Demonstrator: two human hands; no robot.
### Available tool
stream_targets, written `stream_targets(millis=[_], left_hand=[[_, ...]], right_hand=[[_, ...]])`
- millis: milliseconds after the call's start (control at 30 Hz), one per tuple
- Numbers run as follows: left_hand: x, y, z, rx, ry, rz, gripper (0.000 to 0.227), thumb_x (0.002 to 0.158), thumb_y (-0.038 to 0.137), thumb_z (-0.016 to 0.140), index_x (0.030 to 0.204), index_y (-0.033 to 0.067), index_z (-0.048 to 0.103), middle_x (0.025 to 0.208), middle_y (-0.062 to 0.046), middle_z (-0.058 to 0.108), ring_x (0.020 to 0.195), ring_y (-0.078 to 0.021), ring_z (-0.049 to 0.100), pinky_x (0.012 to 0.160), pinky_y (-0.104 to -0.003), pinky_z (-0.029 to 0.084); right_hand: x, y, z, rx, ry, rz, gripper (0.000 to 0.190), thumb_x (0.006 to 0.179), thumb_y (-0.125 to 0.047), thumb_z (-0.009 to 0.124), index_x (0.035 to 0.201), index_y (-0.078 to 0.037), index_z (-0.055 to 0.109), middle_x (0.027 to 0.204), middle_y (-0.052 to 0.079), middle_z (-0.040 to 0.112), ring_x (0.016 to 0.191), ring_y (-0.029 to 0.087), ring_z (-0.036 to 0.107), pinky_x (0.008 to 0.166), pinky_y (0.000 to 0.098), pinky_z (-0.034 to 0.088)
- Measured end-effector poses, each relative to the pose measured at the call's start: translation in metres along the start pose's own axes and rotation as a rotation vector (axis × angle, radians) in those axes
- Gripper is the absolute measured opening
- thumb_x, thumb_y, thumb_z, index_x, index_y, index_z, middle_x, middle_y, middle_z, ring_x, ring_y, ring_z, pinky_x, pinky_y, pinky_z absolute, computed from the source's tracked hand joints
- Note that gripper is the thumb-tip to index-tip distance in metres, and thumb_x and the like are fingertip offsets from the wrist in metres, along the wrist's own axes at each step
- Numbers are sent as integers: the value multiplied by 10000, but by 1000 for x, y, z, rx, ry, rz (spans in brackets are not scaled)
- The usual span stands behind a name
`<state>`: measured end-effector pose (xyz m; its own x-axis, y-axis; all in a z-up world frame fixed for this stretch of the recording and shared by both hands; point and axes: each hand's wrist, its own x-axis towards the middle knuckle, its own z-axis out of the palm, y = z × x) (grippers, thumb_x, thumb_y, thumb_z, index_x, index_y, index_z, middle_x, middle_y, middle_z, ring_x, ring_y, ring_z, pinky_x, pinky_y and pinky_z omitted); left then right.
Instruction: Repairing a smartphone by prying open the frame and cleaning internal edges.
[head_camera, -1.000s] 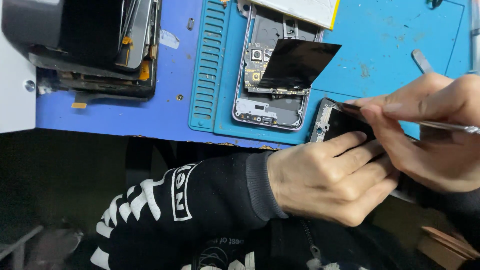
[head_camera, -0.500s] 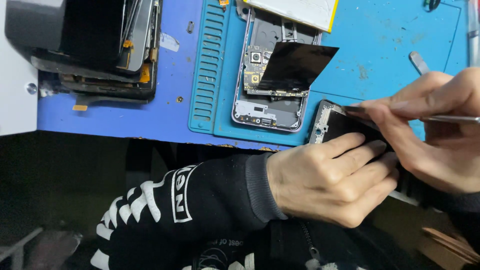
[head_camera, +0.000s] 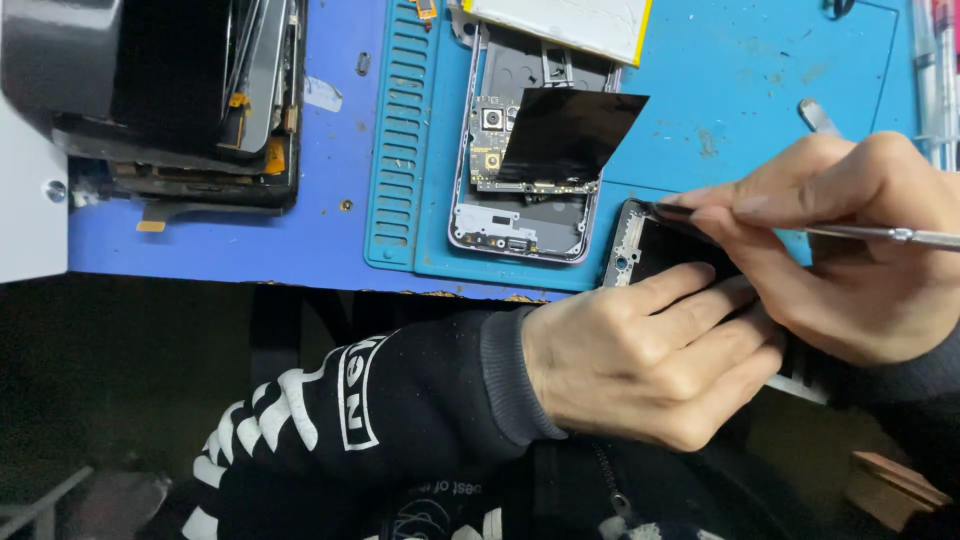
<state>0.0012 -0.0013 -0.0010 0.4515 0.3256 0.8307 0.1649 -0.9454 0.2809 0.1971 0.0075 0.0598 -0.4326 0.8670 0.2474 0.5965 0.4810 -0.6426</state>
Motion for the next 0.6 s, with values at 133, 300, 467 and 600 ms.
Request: stream_targets(millis=[133, 300, 467, 600], left_hand=[[0, -1, 0, -18, -6, -3, 190, 899, 151, 658, 981, -11, 715, 1077, -170, 706, 1042, -281, 697, 964, -368, 561], [3, -1, -1, -2, -1, 8, 203, 893, 156, 657, 1005, 0, 722, 1090, -146, 700, 1068, -269, 695, 1003, -360, 561], [-1, -1, 0, 20, -35, 14, 208, 935, 154, 666, 1034, -18, 726, 1130, -155, 700, 1104, -277, 695, 1004, -358, 552], [4, -1, -2, 10, -4, 17, 224, 888, 170, 660, 1013, -3, 731, 1108, -148, 706, 1070, -269, 692, 1008, -359, 555]], right_hand=[[-10, 4, -5, -54, -24, 43, 279, 917, 175, 632, 1072, 67, 428, 893, 170, 630, 877, 296, 759, 853, 390, 658], [-17, 9, -4, 55, 16, 67, 303, 972, 180, 656, 1083, 56, 403, 885, 167, 612, 898, 284, 753, 871, 374, 672], [-9, -2, -5, 21, 7, 151, 272, 945, 199, 585, 1088, 69, 393, 852, 165, 627, 956, 312, 744, 951, 424, 648], [-3, -1, -3, 22, 11, 110, 305, 958, 194, 653, 1066, 47, 409, 866, 204, 627, 906, 310, 751, 893, 390, 675]])
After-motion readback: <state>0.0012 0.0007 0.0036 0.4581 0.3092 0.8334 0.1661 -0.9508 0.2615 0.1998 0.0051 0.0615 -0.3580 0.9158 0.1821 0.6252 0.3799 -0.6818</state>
